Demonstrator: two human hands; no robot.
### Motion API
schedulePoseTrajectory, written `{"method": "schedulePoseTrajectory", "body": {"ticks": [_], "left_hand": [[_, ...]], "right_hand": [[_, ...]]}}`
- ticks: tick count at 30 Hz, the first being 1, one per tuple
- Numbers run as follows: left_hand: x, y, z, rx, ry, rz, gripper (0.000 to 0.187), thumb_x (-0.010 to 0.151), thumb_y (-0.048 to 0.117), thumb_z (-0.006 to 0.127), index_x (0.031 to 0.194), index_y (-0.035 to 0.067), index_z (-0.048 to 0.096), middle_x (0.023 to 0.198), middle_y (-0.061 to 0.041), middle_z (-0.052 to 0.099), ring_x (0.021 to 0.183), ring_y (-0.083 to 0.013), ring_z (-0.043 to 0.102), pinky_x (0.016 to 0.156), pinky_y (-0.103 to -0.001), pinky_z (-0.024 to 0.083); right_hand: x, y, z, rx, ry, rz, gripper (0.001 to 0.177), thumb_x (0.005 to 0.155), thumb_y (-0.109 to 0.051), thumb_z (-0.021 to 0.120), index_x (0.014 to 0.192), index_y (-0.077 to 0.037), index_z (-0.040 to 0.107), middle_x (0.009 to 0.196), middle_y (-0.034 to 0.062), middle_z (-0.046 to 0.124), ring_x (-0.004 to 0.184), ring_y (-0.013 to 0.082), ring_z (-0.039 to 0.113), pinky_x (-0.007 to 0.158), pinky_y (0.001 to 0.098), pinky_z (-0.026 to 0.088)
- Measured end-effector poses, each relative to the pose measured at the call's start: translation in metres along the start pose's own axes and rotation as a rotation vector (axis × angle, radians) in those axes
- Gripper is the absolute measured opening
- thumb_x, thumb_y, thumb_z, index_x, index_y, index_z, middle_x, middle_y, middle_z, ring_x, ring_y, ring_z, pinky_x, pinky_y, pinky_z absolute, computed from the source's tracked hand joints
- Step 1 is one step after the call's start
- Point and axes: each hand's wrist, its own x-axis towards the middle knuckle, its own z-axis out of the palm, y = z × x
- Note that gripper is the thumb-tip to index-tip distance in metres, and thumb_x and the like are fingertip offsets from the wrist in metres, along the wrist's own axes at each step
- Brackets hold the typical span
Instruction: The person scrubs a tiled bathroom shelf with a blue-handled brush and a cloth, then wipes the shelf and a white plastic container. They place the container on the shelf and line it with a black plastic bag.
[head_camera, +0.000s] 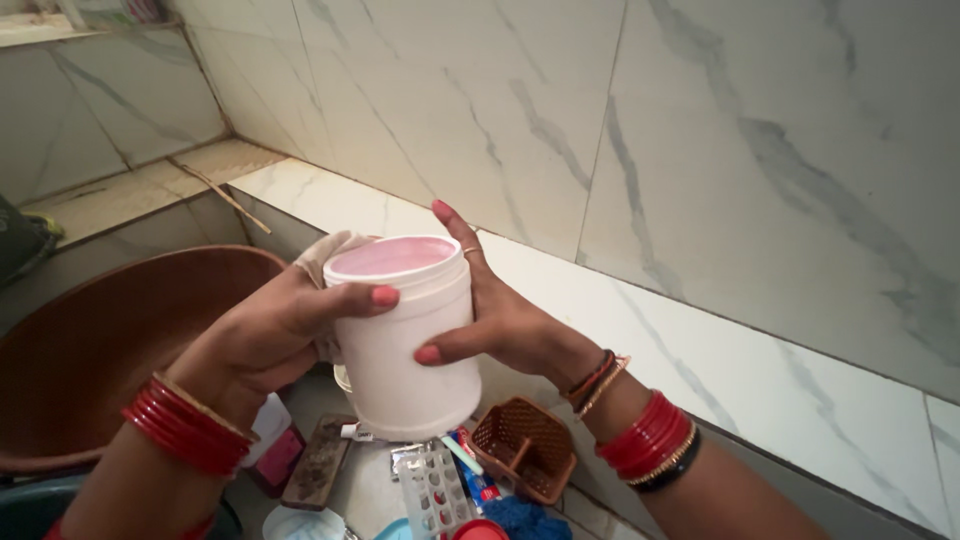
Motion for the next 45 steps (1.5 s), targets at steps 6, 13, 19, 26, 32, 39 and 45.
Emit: {"method": "schedulePoseTrajectory", "body": {"ticks": [6,13,19,26,32,39,45], "left_hand": [[0.005,-0.007,0.024,0.242,0.352,0.217,0.073,0.061,0.018,0.089,0.125,-0.006,0.064,0.112,-0.018,0.076,0.100,-0.0264,0.077,0.089,-0.040,0.064],[0.000,-0.006,0.042,0.277,0.483,0.149,0.074,0.060,0.018,0.090,0.125,-0.002,0.061,0.116,-0.014,0.072,0.104,-0.0268,0.077,0.089,-0.042,0.060],[-0.004,0.006,0.012,0.079,0.100,-0.030,0.082,0.059,0.018,0.087,0.132,-0.002,0.054,0.116,-0.020,0.073,0.109,-0.0318,0.074,0.089,-0.044,0.063],[-0.010,-0.013,-0.009,-0.182,-0.221,-0.084,0.083,0.069,0.022,0.088,0.138,-0.001,0.046,0.122,-0.020,0.065,0.115,-0.0325,0.066,0.093,-0.047,0.061],[-0.002,-0.032,-0.008,-0.236,-0.116,0.000,0.075,0.075,0.021,0.086,0.136,-0.006,0.050,0.122,-0.024,0.066,0.112,-0.0333,0.067,0.088,-0.042,0.062],[-0.009,-0.019,0.033,0.134,0.449,0.030,0.088,0.064,0.017,0.092,0.136,0.002,0.044,0.119,-0.014,0.067,0.107,-0.0241,0.070,0.085,-0.035,0.063],[-0.020,-0.017,0.022,0.004,0.226,0.055,0.086,0.060,0.024,0.091,0.133,0.001,0.052,0.116,-0.016,0.072,0.107,-0.0266,0.071,0.083,-0.037,0.061]], "right_hand": [[0.010,0.017,0.031,-0.187,0.299,-0.099,0.149,0.062,-0.017,0.092,0.161,-0.016,-0.019,0.153,0.0167,0.045,0.142,0.0299,0.049,0.116,0.0426,0.043],[0.005,0.020,0.049,-0.216,0.443,-0.269,0.139,0.065,-0.013,0.093,0.163,-0.011,-0.005,0.149,0.0183,0.052,0.139,0.0304,0.055,0.116,0.0439,0.047],[-0.006,0.008,0.027,-0.153,0.193,-0.102,0.141,0.061,-0.014,0.091,0.164,-0.015,-0.006,0.147,0.0162,0.051,0.139,0.0292,0.053,0.116,0.0424,0.047],[-0.015,-0.001,0.007,0.000,-0.058,0.020,0.145,0.056,-0.025,0.093,0.168,-0.014,0.001,0.156,0.0208,0.046,0.149,0.0349,0.044,0.125,0.0456,0.032],[-0.007,0.005,0.007,0.110,0.010,0.117,0.150,0.053,-0.025,0.094,0.167,-0.022,-0.004,0.159,0.0187,0.040,0.146,0.0333,0.043,0.120,0.0460,0.035],[-0.002,-0.001,0.042,-0.317,0.338,0.172,0.159,0.052,-0.021,0.094,0.159,-0.028,-0.023,0.151,0.0126,0.044,0.136,0.0271,0.052,0.111,0.0427,0.046],[-0.008,-0.005,0.045,-0.312,0.307,0.092,0.159,0.052,-0.022,0.094,0.158,-0.026,-0.025,0.145,0.0137,0.052,0.134,0.0276,0.056,0.110,0.0428,0.048]]}}
